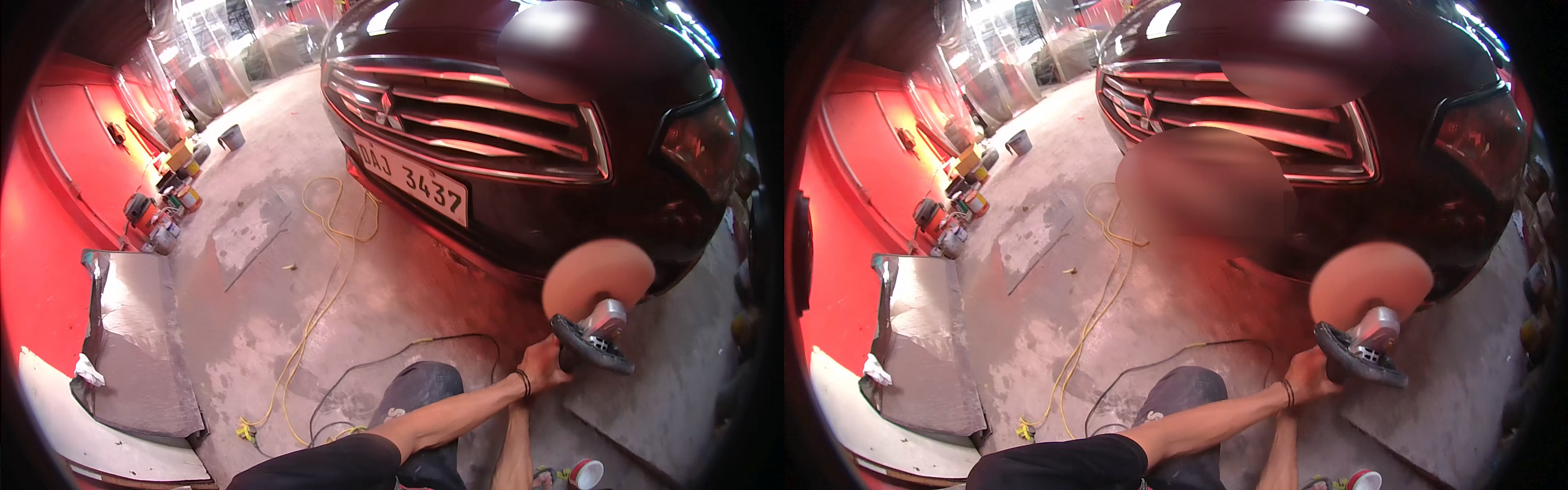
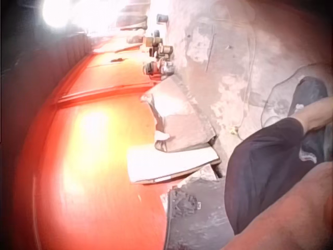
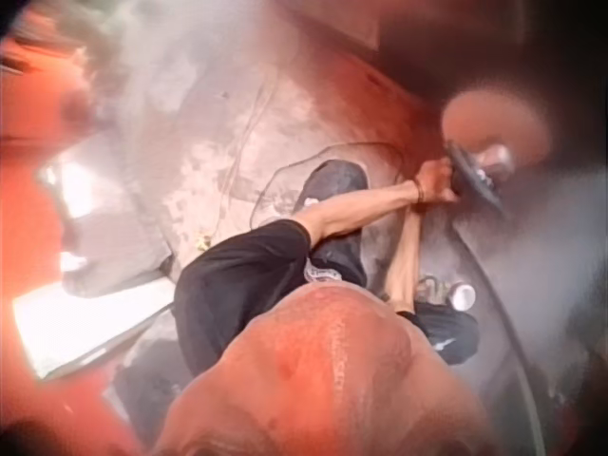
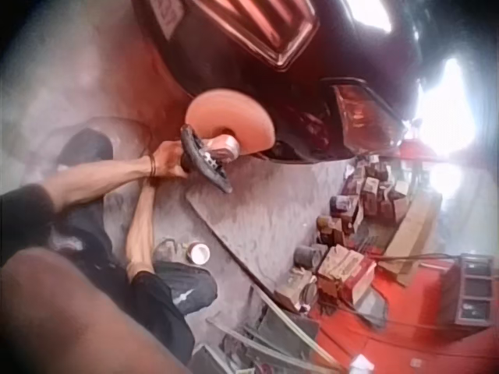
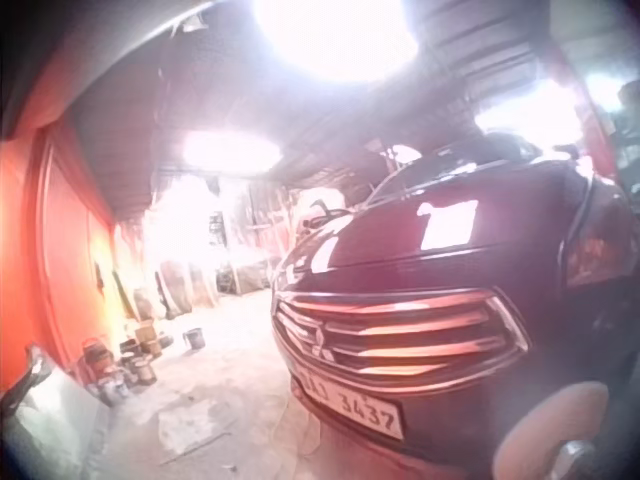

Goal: The person sits on the floor and uses a rotary polisher with a buffing pad to polish the front bumper of a dark red car. They periodically stop to apply more compound from a small container and continue buffing the bumper surface.

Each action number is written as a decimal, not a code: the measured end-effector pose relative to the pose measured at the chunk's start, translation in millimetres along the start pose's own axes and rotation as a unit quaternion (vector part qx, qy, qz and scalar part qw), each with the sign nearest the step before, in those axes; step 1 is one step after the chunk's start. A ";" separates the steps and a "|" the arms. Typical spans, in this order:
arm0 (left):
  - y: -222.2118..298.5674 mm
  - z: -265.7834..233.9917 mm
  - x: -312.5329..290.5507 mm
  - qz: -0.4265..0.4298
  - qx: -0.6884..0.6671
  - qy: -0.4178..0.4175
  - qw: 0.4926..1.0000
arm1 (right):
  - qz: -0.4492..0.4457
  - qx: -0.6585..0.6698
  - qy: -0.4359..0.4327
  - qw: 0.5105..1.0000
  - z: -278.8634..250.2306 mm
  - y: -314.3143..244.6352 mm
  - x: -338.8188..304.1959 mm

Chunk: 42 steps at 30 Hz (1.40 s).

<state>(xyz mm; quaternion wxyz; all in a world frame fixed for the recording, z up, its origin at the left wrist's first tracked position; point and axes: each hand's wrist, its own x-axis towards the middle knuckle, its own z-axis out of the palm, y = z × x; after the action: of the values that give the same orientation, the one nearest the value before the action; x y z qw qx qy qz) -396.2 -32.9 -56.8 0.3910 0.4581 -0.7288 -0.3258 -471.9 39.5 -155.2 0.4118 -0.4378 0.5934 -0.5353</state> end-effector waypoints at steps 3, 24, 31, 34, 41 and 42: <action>9.3 2.8 -4.4 -0.011 -0.076 0.016 0.997 | 0.005 -0.037 0.021 0.999 -23.9 0.9 -4.7; 34.9 -56.3 -19.4 -0.173 -0.575 0.230 0.766 | -0.100 -0.516 0.024 0.850 -17.3 -197.4 -11.4; 84.6 -48.2 -26.3 -0.152 -0.567 0.095 0.804 | -0.053 -0.499 0.099 0.859 -57.3 -216.1 -46.5; 93.4 -50.4 -28.5 -0.095 -0.518 0.052 0.848 | -0.039 -0.414 0.128 0.900 -62.5 -211.6 -58.4; 76.7 -38.8 -21.7 -0.038 -0.384 0.012 0.922 | -0.052 -0.218 0.172 0.959 -67.7 -71.2 -59.9; 70.0 -38.0 -19.1 -0.049 -0.347 -0.033 0.936 | -0.022 -0.150 0.175 0.973 -58.8 -57.3 -60.2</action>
<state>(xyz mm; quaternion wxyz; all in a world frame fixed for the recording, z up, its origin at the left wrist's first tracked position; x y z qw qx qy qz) -386.9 6.0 14.6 0.4849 0.3180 -0.5599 -0.5918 -507.0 111.0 -91.7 0.2195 -0.4071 0.7200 -0.5174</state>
